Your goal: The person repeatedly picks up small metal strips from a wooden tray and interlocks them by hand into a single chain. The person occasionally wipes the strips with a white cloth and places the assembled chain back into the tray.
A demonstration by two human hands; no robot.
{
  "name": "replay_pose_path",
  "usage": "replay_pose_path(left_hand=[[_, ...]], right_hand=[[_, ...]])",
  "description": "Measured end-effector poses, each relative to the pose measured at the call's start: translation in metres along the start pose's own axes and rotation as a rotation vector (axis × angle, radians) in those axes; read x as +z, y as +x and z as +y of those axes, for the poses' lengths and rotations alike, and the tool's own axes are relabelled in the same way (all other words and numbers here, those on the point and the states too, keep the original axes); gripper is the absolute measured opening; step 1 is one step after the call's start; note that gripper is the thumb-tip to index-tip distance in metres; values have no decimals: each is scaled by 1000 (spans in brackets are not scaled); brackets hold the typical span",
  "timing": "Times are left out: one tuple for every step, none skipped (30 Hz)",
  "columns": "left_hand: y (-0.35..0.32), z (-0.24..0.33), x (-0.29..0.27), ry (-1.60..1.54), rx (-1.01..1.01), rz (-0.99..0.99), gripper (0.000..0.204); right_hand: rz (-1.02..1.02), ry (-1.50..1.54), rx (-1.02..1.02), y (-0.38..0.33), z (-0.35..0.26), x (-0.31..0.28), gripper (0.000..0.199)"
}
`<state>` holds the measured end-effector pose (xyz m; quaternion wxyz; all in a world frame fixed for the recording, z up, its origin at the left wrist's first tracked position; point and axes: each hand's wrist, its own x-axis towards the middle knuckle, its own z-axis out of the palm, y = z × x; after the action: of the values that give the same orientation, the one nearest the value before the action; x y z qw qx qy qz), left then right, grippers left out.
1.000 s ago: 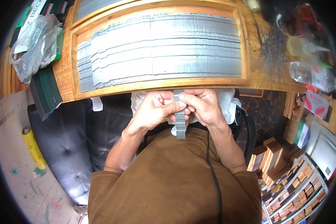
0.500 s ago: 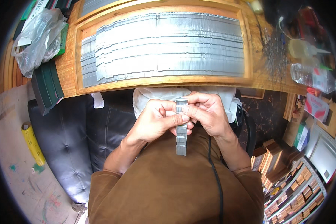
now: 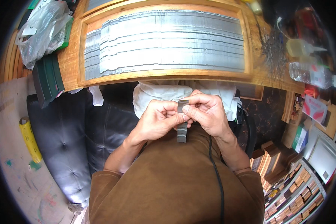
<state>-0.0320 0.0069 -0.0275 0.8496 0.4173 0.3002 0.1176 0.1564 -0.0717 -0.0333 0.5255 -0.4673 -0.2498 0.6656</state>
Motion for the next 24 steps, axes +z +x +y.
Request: replay_pose_path(left_hand=[[0, -3, 0, -22, 16, 1, 16], [0, -8, 0, -44, 30, 0, 16], [0, -11, 0, -66, 45, -1, 16], [-1, -12, -1, -58, 48, -1, 16], [-1, -12, -1, -50, 51, -1, 16], [-1, -12, -1, -42, 54, -2, 17], [-1, -11, -1, -19, 49, 3, 17], [-2, -10, -2, 2, 43, 9, 17], [-2, -9, -2, 24, 38, 15, 17], [-2, -10, -1, 12, 41, 18, 17], [-2, -10, 0, -1, 46, 21, 17], [-2, -11, 1, -13, 50, 25, 17], [-3, -12, 1, -14, 48, 28, 17], [-3, -12, 2, -15, 46, 30, 17], [-3, -12, 2, -17, 44, 32, 17], [-3, -12, 2, -18, 46, 29, 17], [-3, -12, 2, -19, 47, 25, 16], [-3, -12, 3, -21, 49, 21, 16], [-3, -13, 3, -22, 41, 31, 15], [-4, -13, 4, -24, 32, 39, 15], [-4, -13, 5, -26, 23, 48, 14], [-5, -11, 5, -5, 16, 42, 16], [-6, -7, 5, 17, 10, 37, 18], [-7, -5, 5, 38, 3, 32, 20]], right_hand=[[-16, -17, 2, 0, 0, -1, 15], [-15, -22, -4, -1, 0, 0, 15], [-14, -28, -10, -1, 0, 1, 15], [-12, -34, -16, -1, 0, 1, 15], [-13, -71, -41, -1, 1, 1, 15], [-14, -108, -66, -2, 1, 1, 15], [-14, -145, -91, -2, 2, 2, 15], [-11, -160, -94, -2, 1, 2, 15], [-7, -175, -98, -3, 0, 3, 15], [-4, -191, -102, -3, 0, 3, 16], [6, -200, -119, -3, 1, 3, 15], [16, -209, -137, -3, 2, 3, 15], [25, -218, -155, -3, 4, 3, 15], [24, -212, -161, -3, 5, 3, 15], [24, -206, -168, -3, 5, 3, 15], [23, -200, -175, -3, 6, 4, 14], [23, -178, -159, -3, 5, 4, 14], [23, -156, -142, -4, 5, 4, 13], [23, -134, -125, -4, 5, 5, 12], [18, -109, -118, -4, 5, 4, 12], [13, -83, -110, -4, 7, 3, 11], [8, -57, -102, -4, 8, 3, 11], [3, -57, -102, -4, 8, 2, 10], [-2, -58, -101, -4, 8, 2, 10]])
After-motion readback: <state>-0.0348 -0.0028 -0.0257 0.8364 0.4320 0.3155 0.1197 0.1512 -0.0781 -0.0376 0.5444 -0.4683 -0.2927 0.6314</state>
